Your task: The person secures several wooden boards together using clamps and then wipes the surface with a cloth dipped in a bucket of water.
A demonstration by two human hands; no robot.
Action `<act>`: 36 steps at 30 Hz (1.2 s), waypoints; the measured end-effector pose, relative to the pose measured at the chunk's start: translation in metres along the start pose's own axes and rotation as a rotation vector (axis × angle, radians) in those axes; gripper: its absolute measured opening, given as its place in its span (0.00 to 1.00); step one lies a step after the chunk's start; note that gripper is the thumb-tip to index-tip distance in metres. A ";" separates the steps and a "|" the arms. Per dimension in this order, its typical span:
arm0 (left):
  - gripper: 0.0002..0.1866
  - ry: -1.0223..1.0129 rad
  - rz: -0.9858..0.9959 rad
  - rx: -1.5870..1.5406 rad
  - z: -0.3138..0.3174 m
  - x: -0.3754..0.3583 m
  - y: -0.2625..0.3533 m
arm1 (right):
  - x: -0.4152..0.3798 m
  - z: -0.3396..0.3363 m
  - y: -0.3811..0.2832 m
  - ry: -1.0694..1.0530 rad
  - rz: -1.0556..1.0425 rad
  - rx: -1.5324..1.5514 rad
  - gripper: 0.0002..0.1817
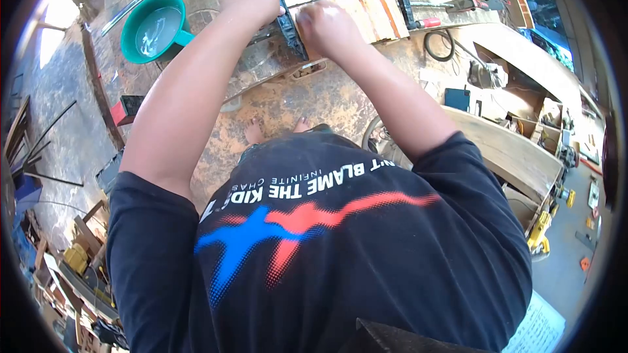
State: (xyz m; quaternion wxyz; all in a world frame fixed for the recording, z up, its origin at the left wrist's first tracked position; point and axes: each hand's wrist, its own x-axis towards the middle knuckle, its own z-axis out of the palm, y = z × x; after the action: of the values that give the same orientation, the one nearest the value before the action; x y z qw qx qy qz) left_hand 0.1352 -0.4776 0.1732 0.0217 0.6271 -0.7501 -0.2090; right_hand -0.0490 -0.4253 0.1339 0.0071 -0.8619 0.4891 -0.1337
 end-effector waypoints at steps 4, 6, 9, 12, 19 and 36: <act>0.19 -0.053 0.065 0.053 -0.009 0.003 -0.001 | -0.009 0.007 -0.009 0.026 0.048 0.000 0.10; 0.19 -0.031 0.097 0.082 -0.006 0.005 -0.002 | -0.047 -0.012 -0.022 -0.013 0.095 0.003 0.09; 0.19 -0.015 0.123 0.081 -0.007 0.009 -0.003 | -0.058 -0.023 -0.032 -0.021 0.208 0.068 0.09; 0.19 -0.035 0.154 0.087 -0.003 0.009 -0.005 | -0.010 -0.014 -0.021 -0.020 0.079 -0.070 0.10; 0.19 -0.050 0.154 0.090 -0.013 0.007 -0.002 | -0.056 -0.019 -0.036 -0.006 0.210 0.009 0.08; 0.19 -0.067 0.152 0.140 -0.020 0.013 0.001 | -0.078 -0.020 0.037 0.104 0.243 0.032 0.10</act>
State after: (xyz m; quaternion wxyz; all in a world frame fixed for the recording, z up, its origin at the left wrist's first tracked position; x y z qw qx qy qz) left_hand 0.1375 -0.4956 0.1889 -0.0313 0.5609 -0.8086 -0.1747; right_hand -0.1229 -0.3769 0.1302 0.0116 -0.7881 0.5873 -0.1840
